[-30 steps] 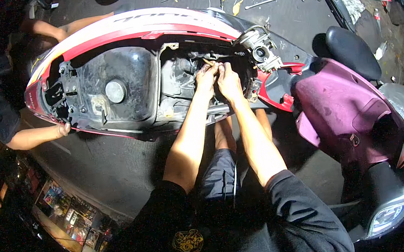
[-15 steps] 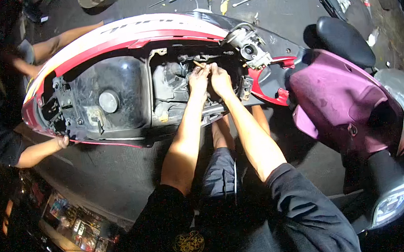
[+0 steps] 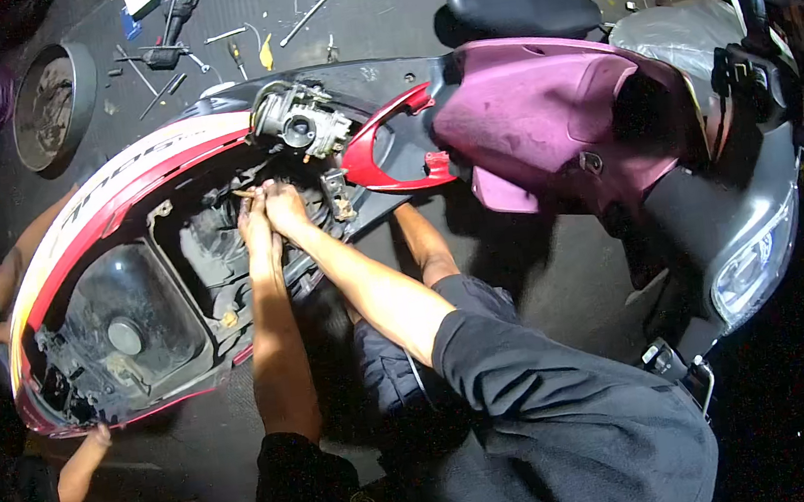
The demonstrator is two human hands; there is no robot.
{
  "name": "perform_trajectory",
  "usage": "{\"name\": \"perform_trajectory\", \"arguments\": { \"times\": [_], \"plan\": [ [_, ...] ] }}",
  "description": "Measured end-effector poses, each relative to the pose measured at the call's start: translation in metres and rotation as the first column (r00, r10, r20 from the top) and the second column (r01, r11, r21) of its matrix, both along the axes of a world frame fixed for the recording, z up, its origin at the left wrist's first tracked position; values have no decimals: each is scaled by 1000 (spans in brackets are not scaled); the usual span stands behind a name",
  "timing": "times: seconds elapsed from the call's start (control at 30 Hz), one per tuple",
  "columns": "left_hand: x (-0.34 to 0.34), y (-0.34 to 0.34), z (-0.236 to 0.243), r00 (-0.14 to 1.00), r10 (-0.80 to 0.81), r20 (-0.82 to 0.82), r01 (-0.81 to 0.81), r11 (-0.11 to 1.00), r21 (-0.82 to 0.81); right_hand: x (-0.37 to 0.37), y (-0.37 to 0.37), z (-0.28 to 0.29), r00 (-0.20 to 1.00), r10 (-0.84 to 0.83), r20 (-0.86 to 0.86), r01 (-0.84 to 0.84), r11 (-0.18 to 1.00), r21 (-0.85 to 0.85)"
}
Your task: Repairing or maintaining a motorcycle engine and fuel system components.
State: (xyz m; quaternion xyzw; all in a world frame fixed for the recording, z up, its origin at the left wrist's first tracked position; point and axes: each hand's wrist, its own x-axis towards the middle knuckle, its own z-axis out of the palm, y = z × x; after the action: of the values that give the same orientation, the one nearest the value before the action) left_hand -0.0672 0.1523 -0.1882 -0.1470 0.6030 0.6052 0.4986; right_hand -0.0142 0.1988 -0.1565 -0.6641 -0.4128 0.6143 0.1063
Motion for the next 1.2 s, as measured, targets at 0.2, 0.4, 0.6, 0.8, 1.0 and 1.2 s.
{"name": "perform_trajectory", "arguments": {
  "times": [0.2, 0.4, 0.6, 0.8, 1.0, 1.2],
  "plan": [
    [-13, -15, 13, 959, -246, -137, 212, 952, -222, -3, 1, 10, 989, -136, -64, 89, 871, -482],
    [-25, -15, 15, 981, -188, 40, 193, 955, -226, 18, 0, 17, 953, 297, -59, -299, 954, -29],
    [-7, 9, 4, 983, -65, 172, 50, 995, 87, 12, -1, -17, 992, 119, -32, -93, 893, 441],
    [-3, 10, 25, 976, -137, 170, 144, 989, -33, 19, 22, -19, 782, -572, -247, 201, 606, -770],
    [-24, -2, 27, 969, -98, 228, 121, 989, -89, 21, 2, 20, 851, -505, -147, 255, 641, -724],
    [-45, -11, 19, 886, 11, 464, -5, 1000, -14, 42, 1, 41, 849, -436, -297, 245, 824, -510]
  ]
}}
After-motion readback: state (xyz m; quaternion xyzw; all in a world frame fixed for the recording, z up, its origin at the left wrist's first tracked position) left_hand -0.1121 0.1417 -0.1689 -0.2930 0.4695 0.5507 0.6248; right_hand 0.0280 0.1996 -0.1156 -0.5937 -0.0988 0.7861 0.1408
